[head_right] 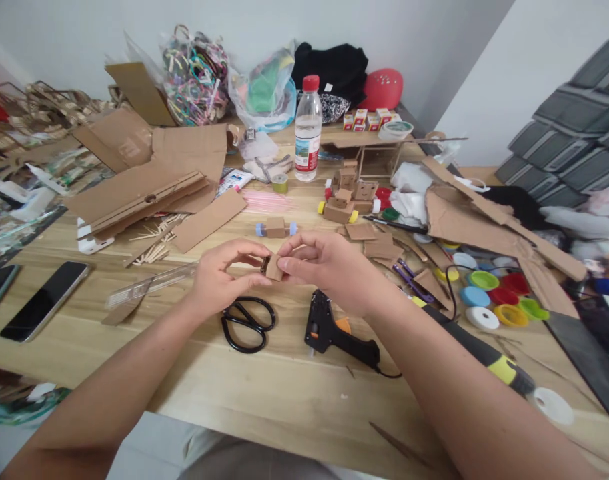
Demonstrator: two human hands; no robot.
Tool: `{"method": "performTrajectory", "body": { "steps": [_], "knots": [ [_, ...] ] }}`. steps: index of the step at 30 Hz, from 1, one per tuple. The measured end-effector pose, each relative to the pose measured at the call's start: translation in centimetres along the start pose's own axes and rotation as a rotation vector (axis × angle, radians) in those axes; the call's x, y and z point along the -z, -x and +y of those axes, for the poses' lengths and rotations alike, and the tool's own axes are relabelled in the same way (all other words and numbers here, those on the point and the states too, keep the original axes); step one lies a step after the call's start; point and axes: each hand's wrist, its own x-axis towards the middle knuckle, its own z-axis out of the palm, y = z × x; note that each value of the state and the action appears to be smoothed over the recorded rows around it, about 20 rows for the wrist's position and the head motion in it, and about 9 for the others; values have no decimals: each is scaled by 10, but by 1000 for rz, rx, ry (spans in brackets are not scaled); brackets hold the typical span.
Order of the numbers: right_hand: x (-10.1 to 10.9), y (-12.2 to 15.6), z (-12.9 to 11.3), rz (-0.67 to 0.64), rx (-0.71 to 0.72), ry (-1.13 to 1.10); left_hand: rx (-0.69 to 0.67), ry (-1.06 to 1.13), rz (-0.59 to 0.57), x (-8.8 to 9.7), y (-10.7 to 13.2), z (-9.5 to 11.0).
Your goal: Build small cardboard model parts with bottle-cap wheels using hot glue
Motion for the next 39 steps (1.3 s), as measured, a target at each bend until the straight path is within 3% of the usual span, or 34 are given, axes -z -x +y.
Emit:
{"method": "performTrajectory", "body": {
  "steps": [15, 24, 34, 39],
  "knots": [
    [3, -6, 8, 39, -95, -89, 57, -26, 39, -4, 2, 0],
    [5, -7, 10, -20, -31, -131, 101, 51, 65, -6, 1, -6],
    [6, -6, 10, -77, -47, -226, 13, 29, 12, -2, 0, -3],
    [8, -7, 12, -104, -65, -261, -135, -36, -55, 1, -1, -4]
  ]
}}
